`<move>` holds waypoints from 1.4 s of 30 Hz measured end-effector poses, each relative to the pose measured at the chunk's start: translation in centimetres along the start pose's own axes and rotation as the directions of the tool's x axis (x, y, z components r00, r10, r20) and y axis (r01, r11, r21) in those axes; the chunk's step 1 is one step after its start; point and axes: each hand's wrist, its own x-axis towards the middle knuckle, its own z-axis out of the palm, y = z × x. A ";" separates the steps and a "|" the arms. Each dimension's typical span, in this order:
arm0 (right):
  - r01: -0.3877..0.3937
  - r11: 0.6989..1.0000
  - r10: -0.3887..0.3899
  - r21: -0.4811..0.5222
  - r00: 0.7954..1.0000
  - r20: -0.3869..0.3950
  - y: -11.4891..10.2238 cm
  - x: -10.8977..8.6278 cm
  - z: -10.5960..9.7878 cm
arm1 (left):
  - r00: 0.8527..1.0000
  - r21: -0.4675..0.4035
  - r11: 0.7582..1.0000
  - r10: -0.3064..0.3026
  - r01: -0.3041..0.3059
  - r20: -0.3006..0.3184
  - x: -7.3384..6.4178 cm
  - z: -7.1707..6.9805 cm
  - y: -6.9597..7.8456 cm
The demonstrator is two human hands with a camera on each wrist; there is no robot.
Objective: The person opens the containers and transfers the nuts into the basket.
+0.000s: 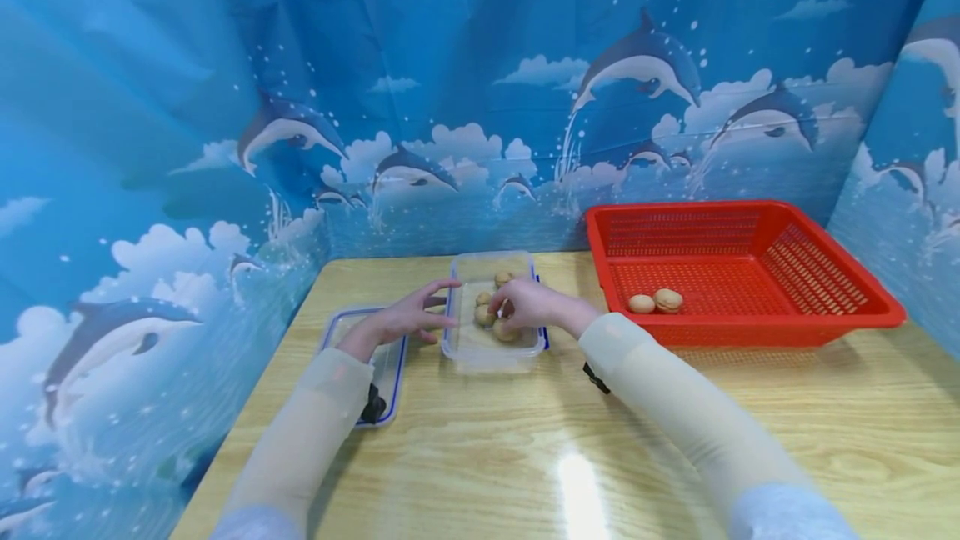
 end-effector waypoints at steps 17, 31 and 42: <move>0.039 0.987 -0.036 -0.158 0.999 0.024 0.3 -0.1 0.2 | 1.000 0.007 1.000 -0.004 0.004 -0.007 0.0 0.1 0.2; 0.003 0.973 0.009 -0.229 0.999 0.048 -0.5 0.3 0.7 | 1.000 0.019 1.000 -0.016 0.016 -0.015 0.1 0.2 0.2; 0.020 1.000 -0.020 -0.022 0.999 0.041 -0.7 -0.5 -0.4 | 1.000 0.028 1.000 -0.013 0.014 -0.011 0.0 0.2 0.2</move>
